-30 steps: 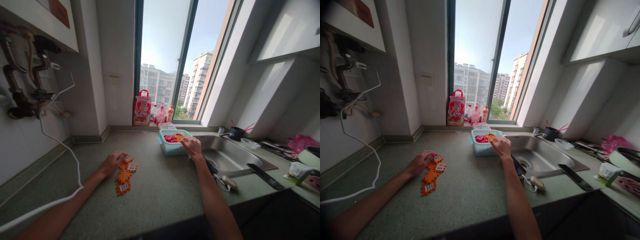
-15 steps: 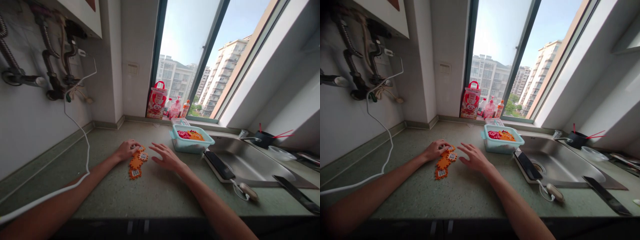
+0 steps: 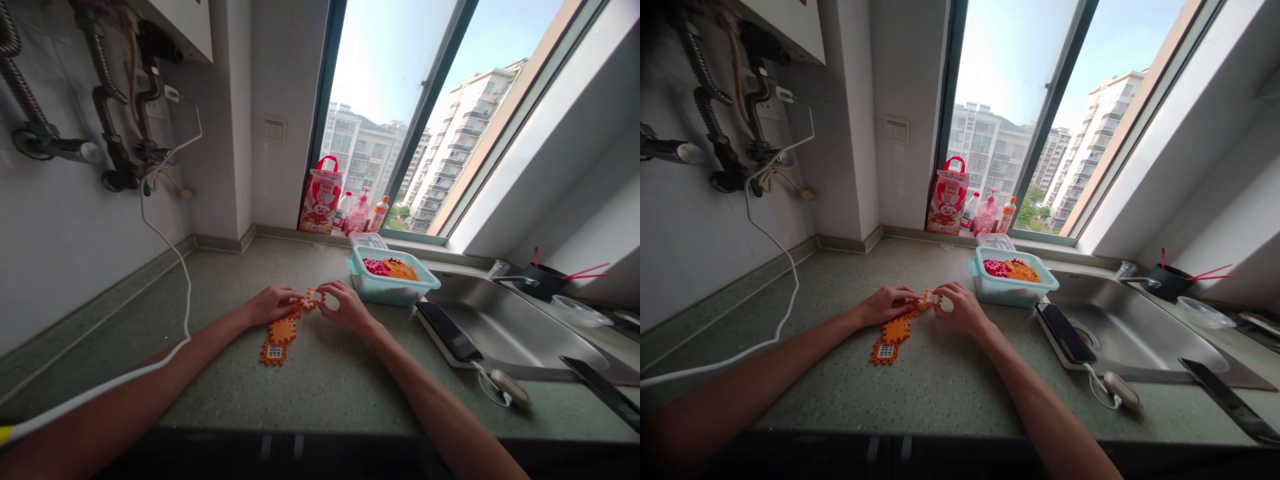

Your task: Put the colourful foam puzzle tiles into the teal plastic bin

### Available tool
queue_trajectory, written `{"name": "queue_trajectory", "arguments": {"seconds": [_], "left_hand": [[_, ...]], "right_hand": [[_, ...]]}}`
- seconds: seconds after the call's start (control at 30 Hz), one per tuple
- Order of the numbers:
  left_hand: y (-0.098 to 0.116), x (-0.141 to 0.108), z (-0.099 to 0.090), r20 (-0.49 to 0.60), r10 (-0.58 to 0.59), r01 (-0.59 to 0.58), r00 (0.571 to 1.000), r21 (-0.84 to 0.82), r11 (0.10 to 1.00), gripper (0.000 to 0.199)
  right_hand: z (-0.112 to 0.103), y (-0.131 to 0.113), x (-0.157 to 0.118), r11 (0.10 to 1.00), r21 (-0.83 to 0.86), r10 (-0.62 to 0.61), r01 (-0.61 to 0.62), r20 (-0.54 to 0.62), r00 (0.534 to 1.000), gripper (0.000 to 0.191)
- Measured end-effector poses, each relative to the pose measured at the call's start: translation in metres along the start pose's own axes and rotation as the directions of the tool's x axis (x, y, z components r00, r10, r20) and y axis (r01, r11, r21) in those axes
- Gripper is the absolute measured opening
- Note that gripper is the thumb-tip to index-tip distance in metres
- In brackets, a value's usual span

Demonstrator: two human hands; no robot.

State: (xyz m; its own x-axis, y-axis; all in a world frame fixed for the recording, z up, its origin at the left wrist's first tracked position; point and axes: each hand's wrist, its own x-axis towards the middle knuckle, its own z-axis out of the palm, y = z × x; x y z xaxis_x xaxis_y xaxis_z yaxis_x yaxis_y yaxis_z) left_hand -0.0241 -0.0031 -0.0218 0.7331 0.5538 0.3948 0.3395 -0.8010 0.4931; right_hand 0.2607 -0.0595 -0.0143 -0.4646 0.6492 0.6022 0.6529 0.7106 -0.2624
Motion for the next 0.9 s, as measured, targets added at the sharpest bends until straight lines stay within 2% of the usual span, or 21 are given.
{"name": "queue_trajectory", "arguments": {"seconds": [0.07,0.13,0.27,0.4,0.5,0.6,0.77,0.83,0.9], "left_hand": [[0.002,0.000,0.001,0.020,-0.010,0.010,1.000,-0.026,1.000,0.037],[0.002,0.001,0.001,0.003,-0.063,0.063,0.998,0.008,0.998,0.041],[-0.001,0.002,-0.001,-0.071,-0.175,0.184,0.982,0.137,0.973,0.039],[0.002,0.003,-0.001,-0.048,-0.266,0.269,0.963,0.086,0.959,0.037],[0.007,0.004,-0.002,-0.018,-0.269,0.270,0.963,0.050,0.962,0.034],[0.011,0.003,-0.005,-0.015,-0.244,0.245,0.970,0.046,0.968,0.034],[0.012,0.000,-0.008,0.081,-0.138,0.148,0.987,-0.126,0.981,0.042],[0.012,0.000,-0.010,0.087,-0.132,0.146,0.987,-0.172,0.974,0.047],[0.012,0.000,-0.011,0.041,-0.165,0.169,0.985,-0.152,0.974,0.042]], "right_hand": [[0.001,0.001,0.000,1.000,0.019,0.005,-0.005,-0.009,1.000,0.039],[0.004,0.002,-0.001,0.999,0.044,0.000,-0.002,0.052,0.999,0.041],[0.012,0.005,-0.002,0.998,0.053,0.033,-0.042,0.165,0.986,0.033],[0.017,0.007,0.000,0.992,0.080,0.077,-0.095,0.203,0.976,0.029],[0.013,0.005,0.002,0.992,0.046,0.110,-0.121,0.198,0.974,0.022],[0.002,0.005,0.002,0.992,-0.026,0.126,-0.123,0.195,0.973,0.028],[-0.006,0.002,0.002,0.996,0.021,0.081,-0.081,0.023,0.996,0.031],[0.000,-0.001,0.002,0.996,0.066,0.050,-0.053,0.040,0.998,0.033],[0.008,-0.006,0.002,0.996,0.083,0.028,-0.039,0.127,0.992,0.034]]}}
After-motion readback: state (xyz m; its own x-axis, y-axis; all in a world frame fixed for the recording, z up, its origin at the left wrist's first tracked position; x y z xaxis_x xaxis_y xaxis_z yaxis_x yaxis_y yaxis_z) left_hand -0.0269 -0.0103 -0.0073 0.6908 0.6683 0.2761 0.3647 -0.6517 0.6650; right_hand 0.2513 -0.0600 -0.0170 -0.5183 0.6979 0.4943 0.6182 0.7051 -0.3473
